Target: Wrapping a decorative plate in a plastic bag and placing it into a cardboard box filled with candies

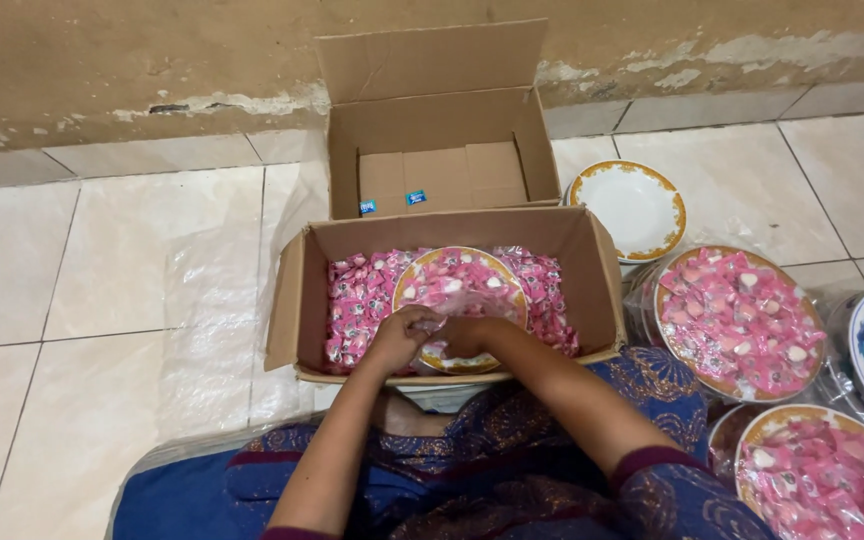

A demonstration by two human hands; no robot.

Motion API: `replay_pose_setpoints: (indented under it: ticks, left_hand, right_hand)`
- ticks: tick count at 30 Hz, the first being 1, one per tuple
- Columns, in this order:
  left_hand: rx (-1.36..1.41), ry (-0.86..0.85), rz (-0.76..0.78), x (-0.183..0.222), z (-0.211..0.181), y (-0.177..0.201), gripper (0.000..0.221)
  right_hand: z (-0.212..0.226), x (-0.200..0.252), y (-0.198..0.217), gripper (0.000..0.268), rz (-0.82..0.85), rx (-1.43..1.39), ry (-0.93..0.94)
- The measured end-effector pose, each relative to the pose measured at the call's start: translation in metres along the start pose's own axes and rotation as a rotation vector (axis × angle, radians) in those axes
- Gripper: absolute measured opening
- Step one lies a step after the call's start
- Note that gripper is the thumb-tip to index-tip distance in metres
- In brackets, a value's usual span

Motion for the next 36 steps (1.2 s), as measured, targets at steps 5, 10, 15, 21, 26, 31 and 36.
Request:
replay_pose_setpoints:
  ticks: [5,10,15,21,26,31,36]
  left_hand:
    - [-0.004,-0.012,-0.016,-0.006,0.012,-0.003,0.038]
    - [0.021,-0.001,-0.014,-0.003,0.013,-0.005,0.04]
    - [0.013,-0.02,-0.024,-0.007,0.016,-0.008,0.041]
    - [-0.073,0.17,-0.023,-0.003,-0.02,0.038,0.035]
    - [-0.507,0.37,0.021,-0.036,0.048,0.065,0.035]
    - [-0.738,0.477,0.525,-0.024,0.123,0.026,0.087]
    - [-0.414,0.89,0.16,-0.012,0.098,0.033,0.079]
  right_hand:
    - [-0.034,-0.02,-0.012,0.047,-0.001,0.074,-0.147]
    - [0.006,0.03,0.011,0.048,-0.012,0.072,-0.063]
    - [0.019,0.083,0.05,0.04,-0.009,-0.102,-0.028]
    - [-0.059,0.126,0.101,0.036,-0.408,-1.037,-0.073]
    - [-0.228,0.075,0.044,0.041,-0.785,-0.445,-0.502]
    - [-0.346,0.003,-0.048,0.087,-0.611,0.074,-0.48]
    - [-0.319,0.005,-0.048,0.055,-0.474,0.091,-0.592]
Point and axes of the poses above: each hand's wrist, its own x-axis away from the middle knuckle, its own y-axis out of the back of the hand, z = x × y, the point moved 6 cm from there along -x, towards the middle knuckle, and after that the axes turned 2 degrees about x, right-handed, at the moved point
